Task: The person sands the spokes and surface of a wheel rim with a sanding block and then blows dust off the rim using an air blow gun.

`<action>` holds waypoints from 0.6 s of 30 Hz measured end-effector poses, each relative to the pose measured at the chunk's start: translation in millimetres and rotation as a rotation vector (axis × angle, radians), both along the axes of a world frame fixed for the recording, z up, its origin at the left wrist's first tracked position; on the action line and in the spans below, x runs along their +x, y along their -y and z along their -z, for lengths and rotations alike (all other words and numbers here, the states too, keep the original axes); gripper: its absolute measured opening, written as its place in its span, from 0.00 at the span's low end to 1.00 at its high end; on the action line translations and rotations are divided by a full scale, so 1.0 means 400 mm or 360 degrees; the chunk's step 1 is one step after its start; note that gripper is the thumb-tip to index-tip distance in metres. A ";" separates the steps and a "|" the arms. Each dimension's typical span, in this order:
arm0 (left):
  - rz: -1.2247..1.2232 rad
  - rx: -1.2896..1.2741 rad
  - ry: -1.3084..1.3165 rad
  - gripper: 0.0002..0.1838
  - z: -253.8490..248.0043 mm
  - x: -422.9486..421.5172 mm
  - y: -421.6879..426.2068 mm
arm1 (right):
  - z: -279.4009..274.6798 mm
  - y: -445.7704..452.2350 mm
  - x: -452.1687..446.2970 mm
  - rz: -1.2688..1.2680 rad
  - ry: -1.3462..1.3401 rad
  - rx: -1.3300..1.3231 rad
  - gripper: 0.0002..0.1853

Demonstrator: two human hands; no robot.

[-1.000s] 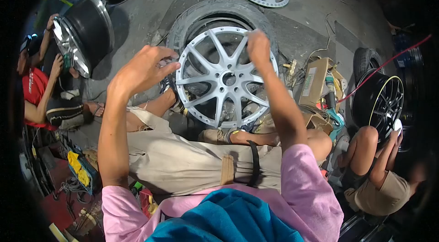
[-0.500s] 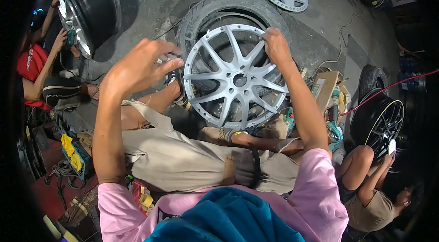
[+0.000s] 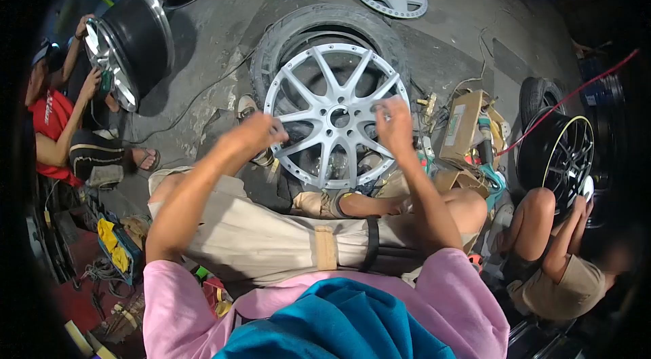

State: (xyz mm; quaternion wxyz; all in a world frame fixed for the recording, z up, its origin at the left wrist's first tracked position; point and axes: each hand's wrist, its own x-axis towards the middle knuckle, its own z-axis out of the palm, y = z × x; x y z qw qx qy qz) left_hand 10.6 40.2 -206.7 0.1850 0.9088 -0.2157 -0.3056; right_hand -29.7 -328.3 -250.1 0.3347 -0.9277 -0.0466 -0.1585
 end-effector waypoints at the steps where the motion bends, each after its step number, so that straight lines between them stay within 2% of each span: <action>1: 0.0115 0.0020 0.0010 0.24 0.063 -0.040 0.010 | -0.018 0.044 0.002 0.0118 -0.0089 0.0056 0.07; 3: 0.0141 0.0155 0.0017 0.30 0.124 -0.106 0.039 | 0.028 0.130 -0.002 0.0138 -0.0115 -0.0021 0.06; 7: 0.0181 0.0165 0.0086 0.33 0.238 -0.125 0.096 | 0.138 0.146 -0.035 0.0021 -0.0171 -0.0059 0.09; 9: 0.0100 0.0172 -0.0036 0.32 0.246 -0.120 0.122 | 0.166 0.115 -0.041 0.0217 -0.0330 -0.0041 0.11; 10: -0.0029 0.0170 -0.0157 0.24 0.224 -0.114 0.134 | 0.169 0.114 -0.042 0.0227 -0.0329 -0.0032 0.11; 12: 0.0051 0.0172 -0.0136 0.25 0.222 -0.091 0.131 | 0.165 0.120 -0.040 0.0196 -0.0359 0.0189 0.12; 14: 0.0143 0.0159 -0.0039 0.27 0.281 -0.070 0.105 | 0.144 0.118 -0.054 0.0201 -0.0393 0.0231 0.12; 15: 0.0144 0.0157 -0.0033 0.27 0.270 -0.055 0.102 | 0.138 0.117 -0.064 0.0179 -0.0448 0.0264 0.13; 17: 0.0242 0.0196 -0.0023 0.25 0.248 -0.034 0.093 | 0.147 0.113 -0.094 0.0188 -0.0488 0.0206 0.13; 18: 0.0244 0.0227 -0.0035 0.22 0.286 -0.007 0.077 | 0.148 0.107 -0.118 0.0191 -0.0591 0.0230 0.13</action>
